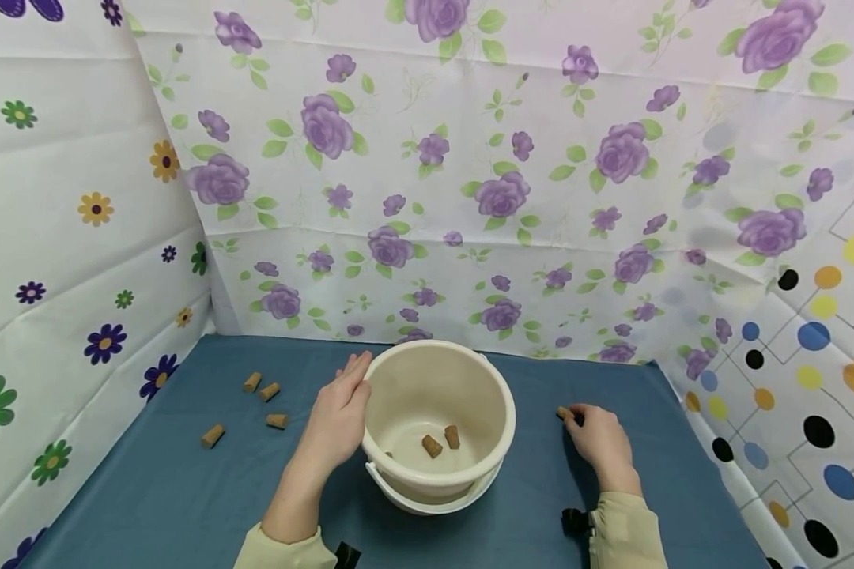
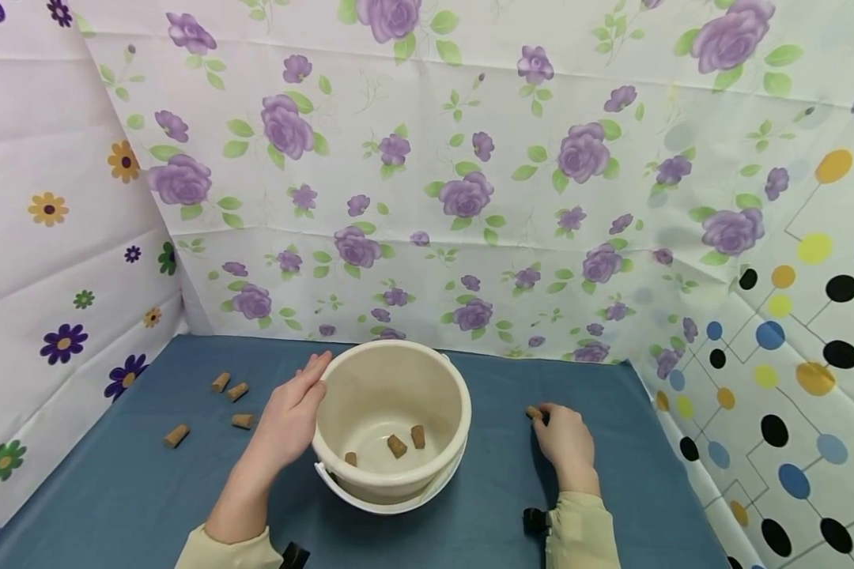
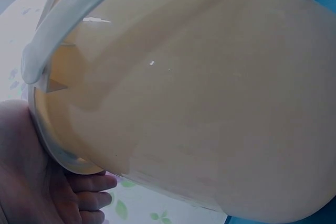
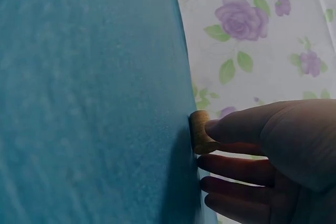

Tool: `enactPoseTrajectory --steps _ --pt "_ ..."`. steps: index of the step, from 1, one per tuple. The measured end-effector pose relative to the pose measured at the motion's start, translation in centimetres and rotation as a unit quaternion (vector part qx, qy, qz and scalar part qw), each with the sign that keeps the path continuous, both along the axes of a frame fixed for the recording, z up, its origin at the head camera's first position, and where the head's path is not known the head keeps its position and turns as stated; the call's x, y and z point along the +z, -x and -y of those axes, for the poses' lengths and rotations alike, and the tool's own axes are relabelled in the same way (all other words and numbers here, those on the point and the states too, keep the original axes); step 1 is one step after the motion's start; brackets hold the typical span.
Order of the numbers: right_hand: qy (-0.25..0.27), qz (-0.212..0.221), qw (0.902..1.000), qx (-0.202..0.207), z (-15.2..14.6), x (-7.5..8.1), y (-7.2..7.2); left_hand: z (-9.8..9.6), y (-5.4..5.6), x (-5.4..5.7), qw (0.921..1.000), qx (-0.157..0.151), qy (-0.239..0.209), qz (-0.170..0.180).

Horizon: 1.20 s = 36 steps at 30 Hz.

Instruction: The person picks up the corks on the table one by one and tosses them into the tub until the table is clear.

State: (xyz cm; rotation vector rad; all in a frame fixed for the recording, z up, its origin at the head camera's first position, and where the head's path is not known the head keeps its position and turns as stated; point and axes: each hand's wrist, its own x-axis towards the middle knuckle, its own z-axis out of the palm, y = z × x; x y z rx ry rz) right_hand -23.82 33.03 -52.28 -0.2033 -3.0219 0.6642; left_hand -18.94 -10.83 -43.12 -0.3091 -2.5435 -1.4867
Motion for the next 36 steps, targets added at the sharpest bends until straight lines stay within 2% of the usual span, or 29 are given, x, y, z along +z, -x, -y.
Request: enactPoseTrajectory --steps 11,20,28,36 --pt "0.007 0.006 0.9995 -0.029 -0.1 -0.3 0.2 0.0 0.0 0.0 1.0000 0.000 0.004 0.003" --pt "0.028 -0.007 0.9993 -0.023 -0.5 -0.1 0.1 0.0 -0.1 0.0 1.0000 -0.004 -0.001 0.004" --pt "0.062 -0.024 0.9976 -0.021 -0.7 1.2 -0.3 0.0 -0.1 0.0 0.9999 -0.010 -0.004 0.007" --pt "0.081 -0.068 0.9943 -0.017 -0.4 3.0 -0.8 0.1 -0.1 0.0 0.9999 -0.009 -0.003 0.006"
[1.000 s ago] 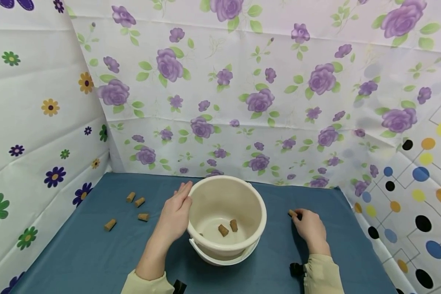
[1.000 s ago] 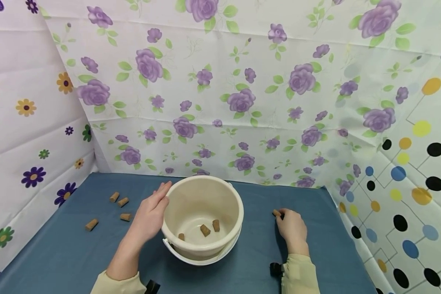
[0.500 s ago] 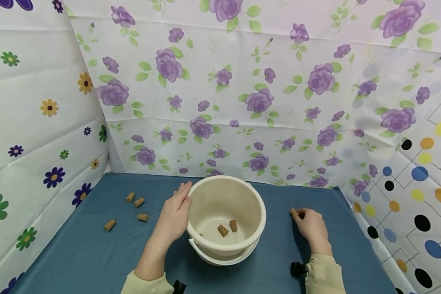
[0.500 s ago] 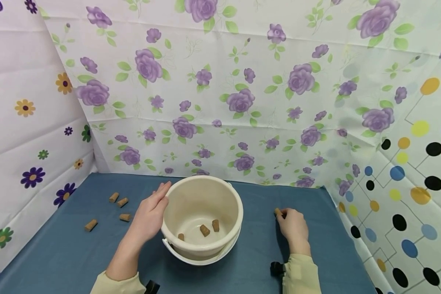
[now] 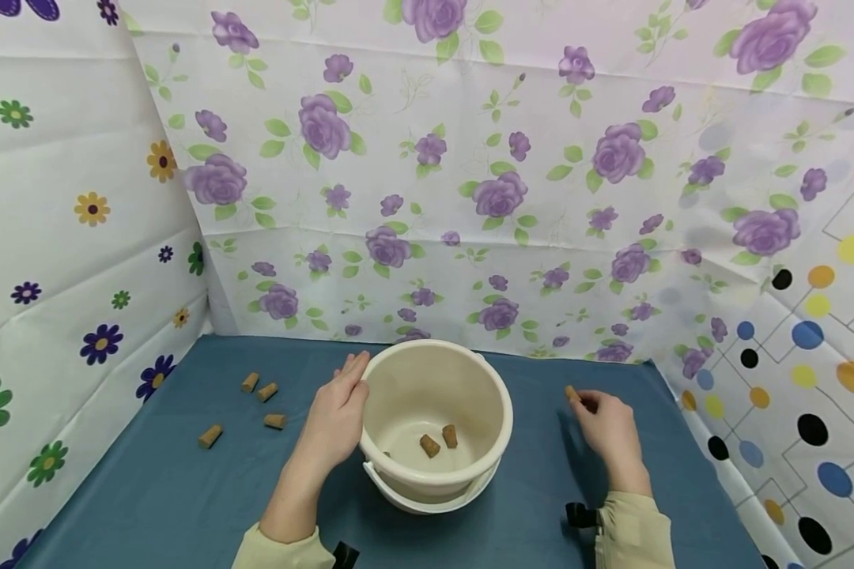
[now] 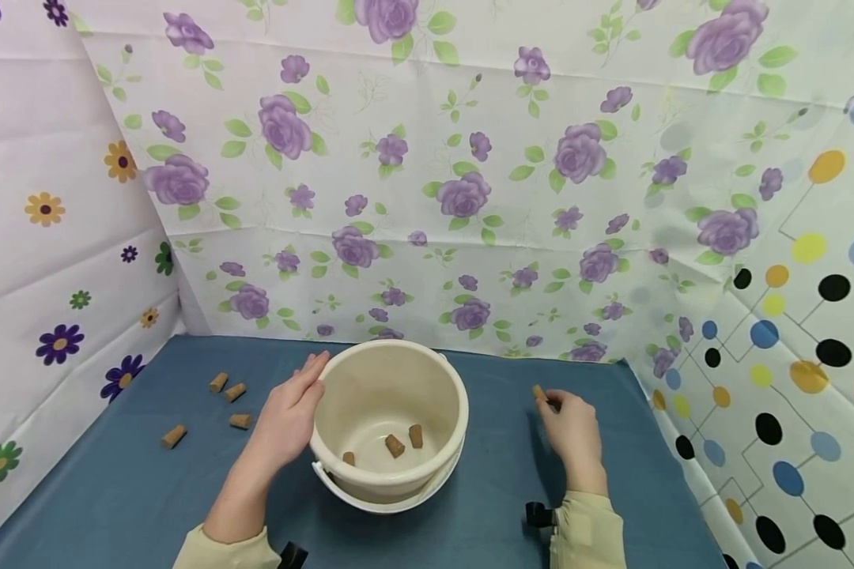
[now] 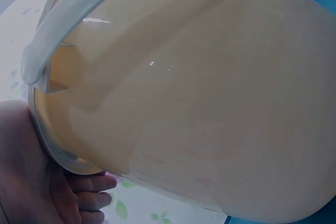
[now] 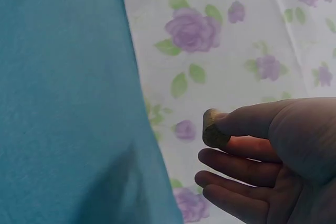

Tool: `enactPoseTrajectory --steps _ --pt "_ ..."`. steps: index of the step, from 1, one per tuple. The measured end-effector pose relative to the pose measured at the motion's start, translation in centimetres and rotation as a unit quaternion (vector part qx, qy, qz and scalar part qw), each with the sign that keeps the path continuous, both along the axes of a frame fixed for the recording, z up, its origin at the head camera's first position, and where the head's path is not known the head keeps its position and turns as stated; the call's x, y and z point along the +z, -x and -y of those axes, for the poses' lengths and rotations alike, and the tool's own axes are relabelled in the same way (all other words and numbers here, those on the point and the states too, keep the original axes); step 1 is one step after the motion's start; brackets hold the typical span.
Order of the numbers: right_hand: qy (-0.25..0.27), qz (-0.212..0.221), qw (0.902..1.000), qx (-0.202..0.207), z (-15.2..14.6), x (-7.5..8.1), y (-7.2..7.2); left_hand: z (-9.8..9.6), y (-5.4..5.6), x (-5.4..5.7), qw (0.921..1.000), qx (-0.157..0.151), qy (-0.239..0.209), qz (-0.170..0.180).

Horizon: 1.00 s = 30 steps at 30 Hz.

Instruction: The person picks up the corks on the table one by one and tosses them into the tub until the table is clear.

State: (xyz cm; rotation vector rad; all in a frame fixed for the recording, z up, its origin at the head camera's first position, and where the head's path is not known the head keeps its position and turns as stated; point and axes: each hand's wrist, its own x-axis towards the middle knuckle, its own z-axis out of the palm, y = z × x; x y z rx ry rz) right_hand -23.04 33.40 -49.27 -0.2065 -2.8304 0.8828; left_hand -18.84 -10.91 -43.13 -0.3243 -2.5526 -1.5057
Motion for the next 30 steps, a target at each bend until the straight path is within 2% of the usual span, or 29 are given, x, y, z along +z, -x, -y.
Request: enactPoseTrajectory --steps 17,30 --pt "0.009 -0.045 0.9990 0.004 1.9 3.6 -1.8 0.0 -0.1 0.1 1.0000 0.000 -0.001 0.001" --pt "0.051 -0.099 0.9936 0.017 4.6 7.2 -4.3 -0.1 -0.2 0.2 1.0000 0.002 -0.001 0.002"
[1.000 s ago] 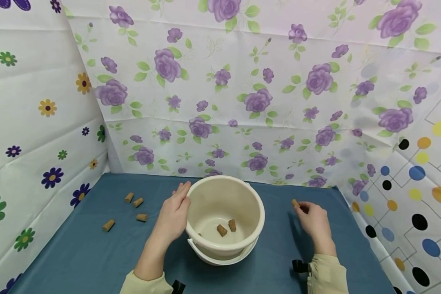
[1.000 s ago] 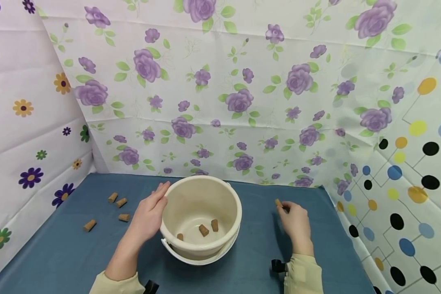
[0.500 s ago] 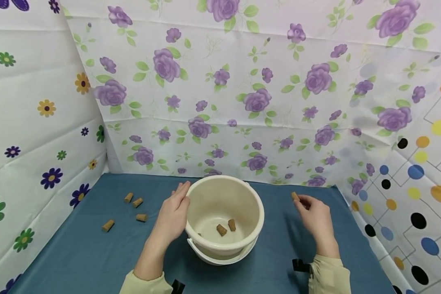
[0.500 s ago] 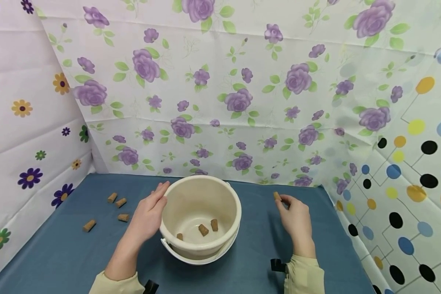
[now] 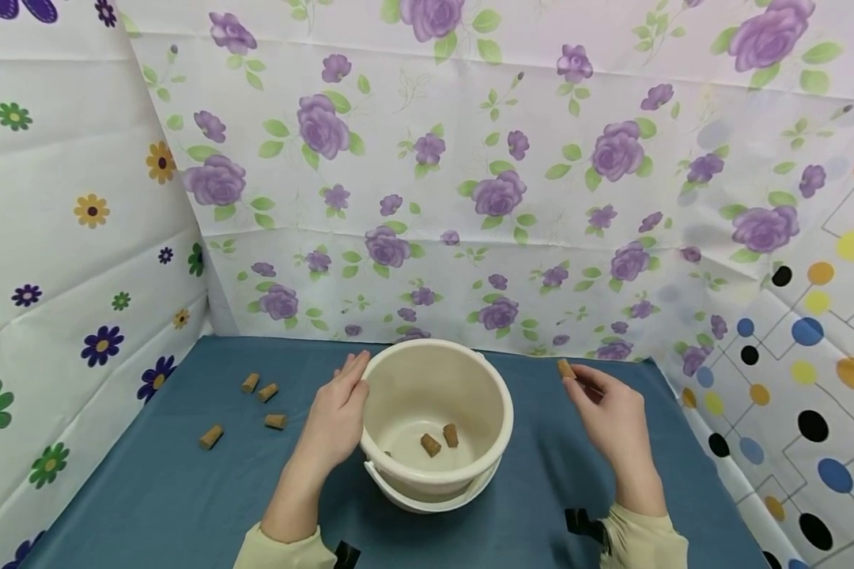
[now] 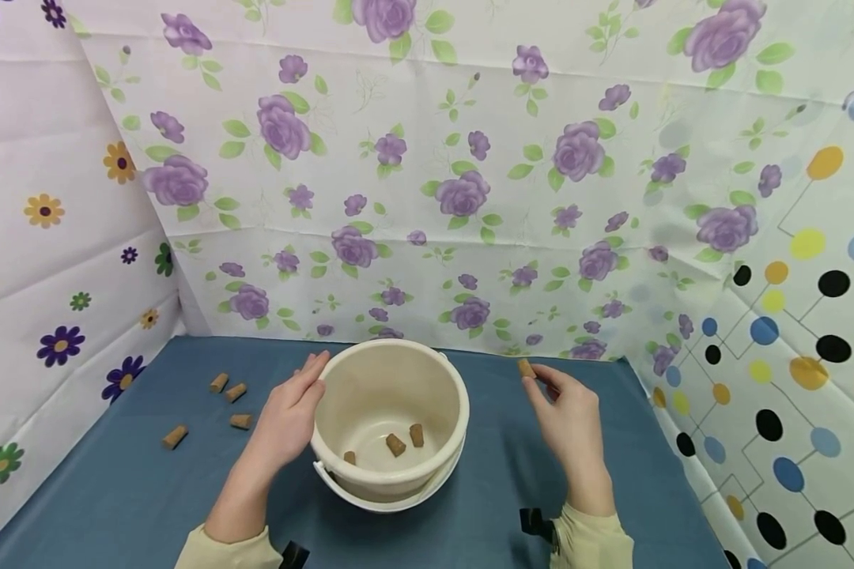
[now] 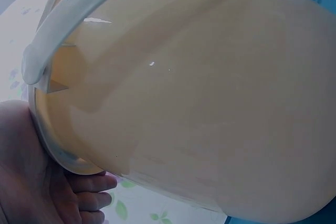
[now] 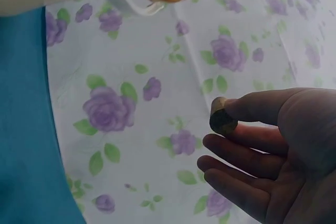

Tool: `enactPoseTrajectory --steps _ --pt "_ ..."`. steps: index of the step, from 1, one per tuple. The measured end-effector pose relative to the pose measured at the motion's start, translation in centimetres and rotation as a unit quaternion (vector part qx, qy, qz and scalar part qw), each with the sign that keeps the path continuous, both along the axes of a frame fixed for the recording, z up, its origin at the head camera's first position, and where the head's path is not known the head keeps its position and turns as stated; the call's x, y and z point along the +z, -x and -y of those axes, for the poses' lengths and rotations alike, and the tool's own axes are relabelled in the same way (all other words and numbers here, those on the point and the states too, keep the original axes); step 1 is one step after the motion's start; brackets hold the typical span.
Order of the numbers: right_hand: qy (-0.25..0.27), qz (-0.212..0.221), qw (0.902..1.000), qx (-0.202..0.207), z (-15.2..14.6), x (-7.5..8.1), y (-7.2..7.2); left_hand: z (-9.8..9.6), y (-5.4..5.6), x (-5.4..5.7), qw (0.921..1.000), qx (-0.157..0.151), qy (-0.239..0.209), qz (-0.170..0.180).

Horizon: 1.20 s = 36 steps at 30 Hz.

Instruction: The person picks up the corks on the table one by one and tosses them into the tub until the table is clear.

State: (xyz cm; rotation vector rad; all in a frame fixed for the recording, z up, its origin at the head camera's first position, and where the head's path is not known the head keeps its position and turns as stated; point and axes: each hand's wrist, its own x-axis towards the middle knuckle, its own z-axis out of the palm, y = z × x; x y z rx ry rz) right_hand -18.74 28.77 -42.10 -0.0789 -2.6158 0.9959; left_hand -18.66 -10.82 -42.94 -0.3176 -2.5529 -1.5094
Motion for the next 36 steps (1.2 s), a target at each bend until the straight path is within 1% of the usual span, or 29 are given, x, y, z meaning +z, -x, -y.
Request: enactPoseTrajectory --steps 6,15,20,36 --pt "0.008 -0.016 0.9998 -0.002 0.6 0.8 -0.8 0.0 0.0 0.0 1.0000 0.000 -0.001 0.001" --pt "0.005 -0.038 0.9993 0.003 1.3 1.4 -1.3 0.0 0.0 0.0 1.0000 -0.002 -0.001 0.004" --pt "0.001 -0.044 0.9990 0.007 1.7 1.7 -1.6 0.0 0.0 0.1 1.0000 -0.002 0.001 0.004" --pt "0.019 -0.054 0.9982 0.017 2.5 2.1 -2.0 0.0 0.0 0.0 1.0000 -0.003 -0.005 0.002"
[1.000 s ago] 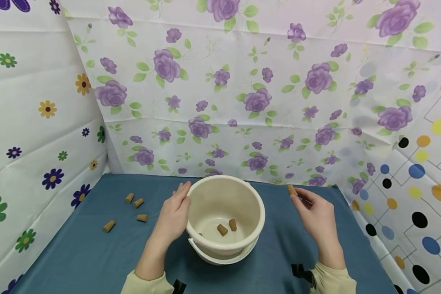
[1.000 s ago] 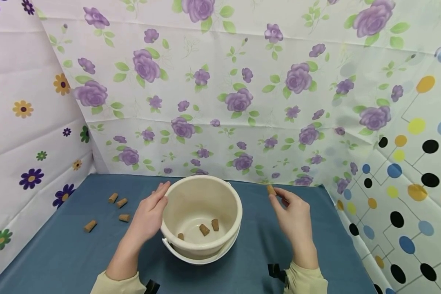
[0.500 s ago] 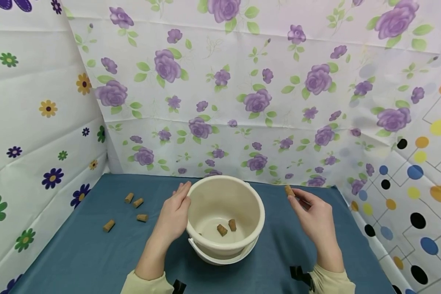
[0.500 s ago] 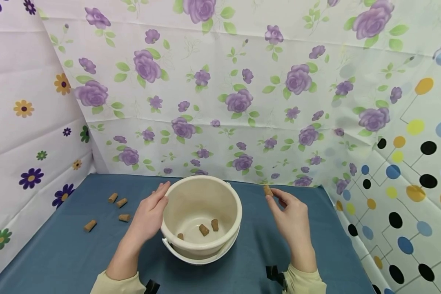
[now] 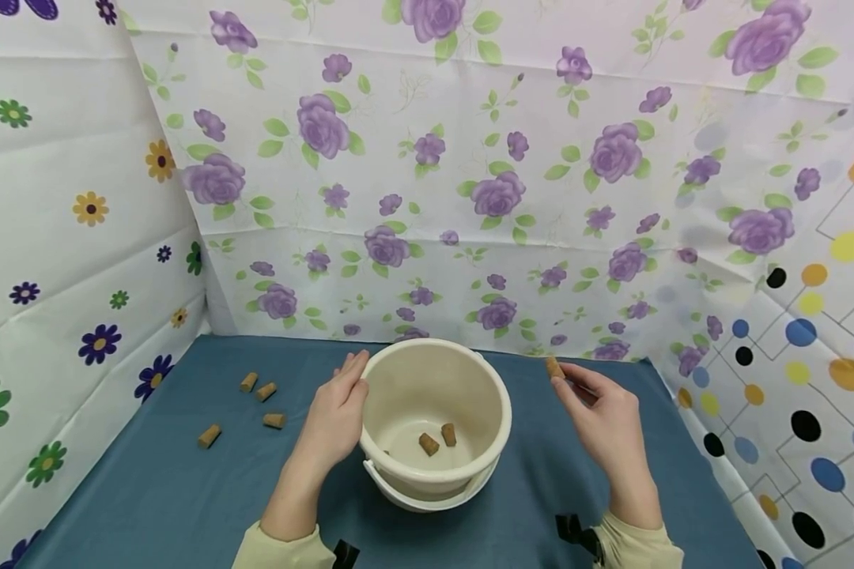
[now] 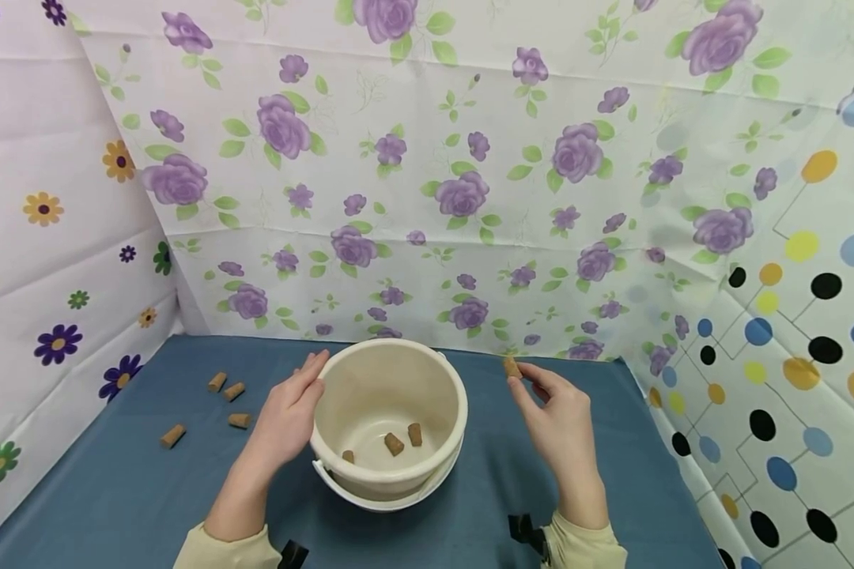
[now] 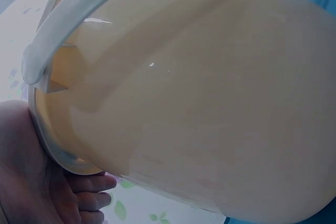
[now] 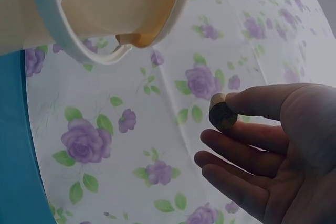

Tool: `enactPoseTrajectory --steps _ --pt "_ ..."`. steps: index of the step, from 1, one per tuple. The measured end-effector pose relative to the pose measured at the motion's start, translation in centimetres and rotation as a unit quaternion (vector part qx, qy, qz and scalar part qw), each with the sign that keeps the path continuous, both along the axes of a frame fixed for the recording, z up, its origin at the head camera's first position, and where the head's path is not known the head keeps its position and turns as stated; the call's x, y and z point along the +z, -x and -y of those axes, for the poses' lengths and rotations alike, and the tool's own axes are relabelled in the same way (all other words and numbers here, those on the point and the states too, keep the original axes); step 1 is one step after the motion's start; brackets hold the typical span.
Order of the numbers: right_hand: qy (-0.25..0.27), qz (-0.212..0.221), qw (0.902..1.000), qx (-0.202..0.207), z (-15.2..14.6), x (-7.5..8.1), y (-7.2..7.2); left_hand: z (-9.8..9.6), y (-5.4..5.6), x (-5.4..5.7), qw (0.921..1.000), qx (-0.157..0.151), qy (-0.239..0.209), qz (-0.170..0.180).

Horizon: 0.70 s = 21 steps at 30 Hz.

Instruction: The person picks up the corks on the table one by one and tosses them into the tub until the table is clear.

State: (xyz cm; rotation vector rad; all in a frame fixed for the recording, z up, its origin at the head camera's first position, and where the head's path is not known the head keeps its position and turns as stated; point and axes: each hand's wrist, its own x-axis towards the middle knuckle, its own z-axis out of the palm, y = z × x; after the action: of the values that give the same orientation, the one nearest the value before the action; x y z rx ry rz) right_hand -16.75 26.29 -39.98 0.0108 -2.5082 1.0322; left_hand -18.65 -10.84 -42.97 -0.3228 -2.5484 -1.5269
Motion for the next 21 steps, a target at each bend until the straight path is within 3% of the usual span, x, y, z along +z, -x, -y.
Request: enactPoseTrajectory --steps 15,21 --pt "0.010 -0.031 0.9982 0.051 1.7 0.2 -0.1 0.0 0.0 0.1 1.0000 -0.003 0.000 -0.001" --pt "0.014 -0.034 0.9980 0.051 2.2 0.3 -0.3 0.1 0.0 0.0 1.0000 0.000 0.003 -0.001"
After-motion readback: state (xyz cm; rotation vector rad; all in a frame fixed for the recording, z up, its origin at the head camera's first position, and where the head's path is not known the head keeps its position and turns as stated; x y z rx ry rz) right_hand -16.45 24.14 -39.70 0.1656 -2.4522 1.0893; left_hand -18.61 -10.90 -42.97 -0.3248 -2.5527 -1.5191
